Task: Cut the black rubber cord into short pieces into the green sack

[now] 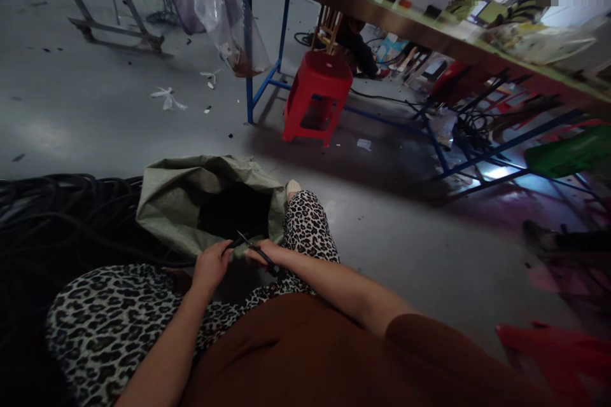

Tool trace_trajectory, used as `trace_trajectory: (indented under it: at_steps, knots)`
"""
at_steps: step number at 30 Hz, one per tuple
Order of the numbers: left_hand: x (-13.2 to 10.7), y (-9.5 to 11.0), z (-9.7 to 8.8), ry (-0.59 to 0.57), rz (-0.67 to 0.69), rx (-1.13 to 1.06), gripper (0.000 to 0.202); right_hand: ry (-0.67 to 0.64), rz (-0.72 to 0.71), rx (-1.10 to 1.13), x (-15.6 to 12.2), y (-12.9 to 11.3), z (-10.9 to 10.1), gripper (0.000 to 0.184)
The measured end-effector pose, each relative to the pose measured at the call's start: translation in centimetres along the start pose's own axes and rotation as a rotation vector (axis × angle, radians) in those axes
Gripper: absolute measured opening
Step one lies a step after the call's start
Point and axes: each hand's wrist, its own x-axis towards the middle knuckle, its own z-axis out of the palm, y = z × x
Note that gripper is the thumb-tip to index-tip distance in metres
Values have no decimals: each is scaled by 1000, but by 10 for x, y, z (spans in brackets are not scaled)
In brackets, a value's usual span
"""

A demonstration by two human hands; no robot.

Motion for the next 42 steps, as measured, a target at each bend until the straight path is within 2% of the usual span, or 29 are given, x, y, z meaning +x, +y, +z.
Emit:
trace_trajectory:
  at_steps: [7,14,18,28,35,42]
  knots:
    - [-4,-3,-8,11,-16,107,38,52,44,51,1,-1,-3,33]
    - [-3,1,-8,-43,-21,164,37,68,78,-108,15,5,0,27]
    - [-2,1,-7,-65,-30,192,38,42,83,-215,13,0,-2,29]
    - [-3,2,-7,-88,-59,193,39,53,52,-273,5,-3,-5,26]
    - [-3,1,-7,-73,-98,193,39,31,51,-210,5,-3,-5,25]
    - [-4,-1,-7,-31,-127,152,38,91,115,-13,6,-1,-5,33]
